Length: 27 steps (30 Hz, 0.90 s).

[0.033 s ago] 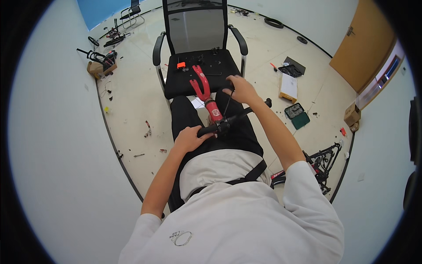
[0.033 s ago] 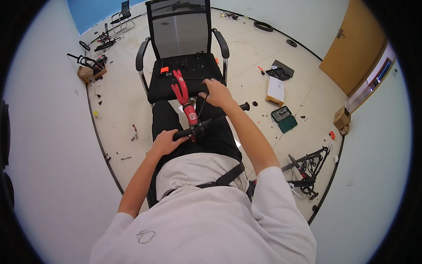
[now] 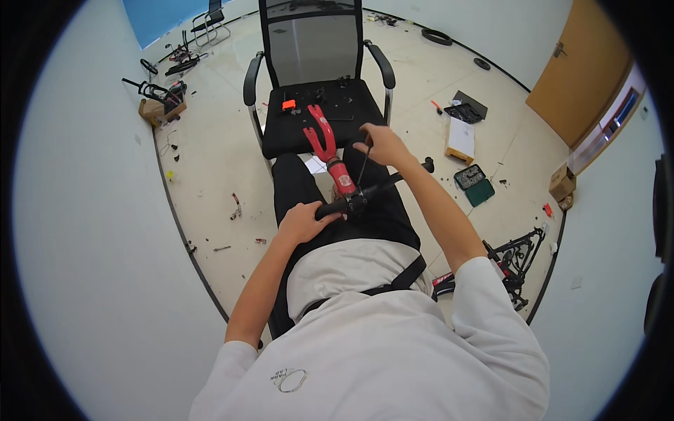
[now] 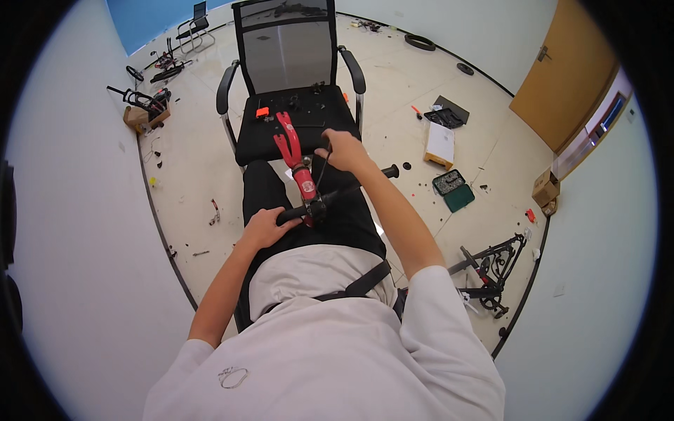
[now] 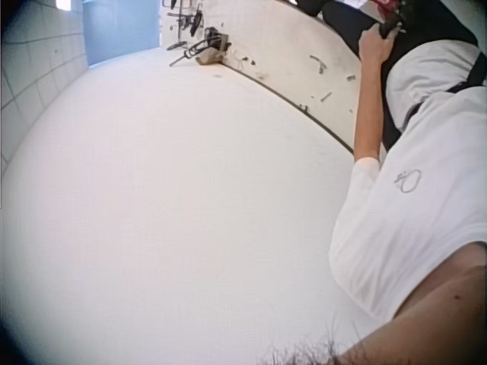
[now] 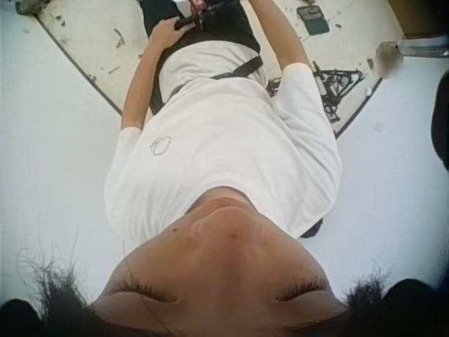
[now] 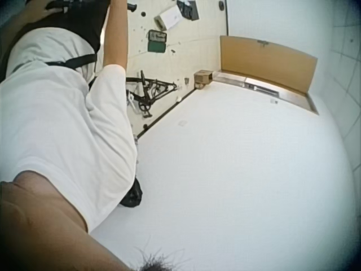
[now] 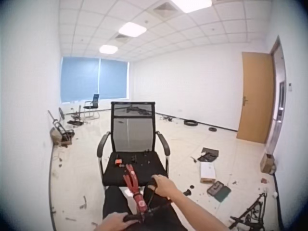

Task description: The person assembles a bicycle handlebar by attaching a black grip to a red fork stem and tightening it with an Allen key. They repeatedly adjust the grip and tighten the bolt while seated.

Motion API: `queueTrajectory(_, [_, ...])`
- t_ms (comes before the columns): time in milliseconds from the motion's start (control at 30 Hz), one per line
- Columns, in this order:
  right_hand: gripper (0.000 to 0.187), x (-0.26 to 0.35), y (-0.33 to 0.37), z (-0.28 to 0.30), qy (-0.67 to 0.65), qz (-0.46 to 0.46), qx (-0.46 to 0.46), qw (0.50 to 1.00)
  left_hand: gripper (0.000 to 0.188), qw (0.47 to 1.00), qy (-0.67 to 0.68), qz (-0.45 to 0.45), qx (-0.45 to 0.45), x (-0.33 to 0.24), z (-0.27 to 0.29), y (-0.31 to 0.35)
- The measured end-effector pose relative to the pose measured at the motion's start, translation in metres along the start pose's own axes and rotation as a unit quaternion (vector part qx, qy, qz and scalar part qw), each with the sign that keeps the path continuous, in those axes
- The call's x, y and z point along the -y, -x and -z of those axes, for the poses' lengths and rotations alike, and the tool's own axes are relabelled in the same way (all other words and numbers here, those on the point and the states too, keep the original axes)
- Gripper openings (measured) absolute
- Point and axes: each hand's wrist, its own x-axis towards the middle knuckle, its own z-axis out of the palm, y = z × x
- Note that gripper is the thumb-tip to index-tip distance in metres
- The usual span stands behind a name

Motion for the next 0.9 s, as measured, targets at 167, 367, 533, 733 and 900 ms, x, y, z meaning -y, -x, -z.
queueTrajectory(167, [0.037, 0.011, -0.022, -0.028, -0.071, 0.004, 0.094, 0.993, 0.065, 1.0, 0.001, -0.016, 0.011, -0.001, 0.0, 0.0])
queueTrajectory(367, [0.036, 0.106, -0.012, -0.053, -0.063, 0.174, 0.229, 0.956, 0.059, 0.999, -0.038, -0.006, 0.018, 0.003, -0.002, -0.001])
queueTrajectory(533, [0.027, 0.135, 0.041, -0.047, 0.062, 0.246, 0.272, 0.928, 0.044, 0.965, -0.016, -0.234, -0.118, 0.051, -0.042, -0.017])
queueTrajectory(733, [0.017, 0.084, 0.091, 0.009, -0.039, 0.246, 0.23, 0.941, 0.052, 1.0, -0.016, -0.016, 0.016, 0.008, -0.003, -0.001])
queueTrajectory(900, [0.013, 0.068, 0.113, 0.043, -0.03, 0.264, 0.178, 0.948, 0.06, 1.0, -0.009, -0.008, 0.021, 0.002, 0.001, -0.001])
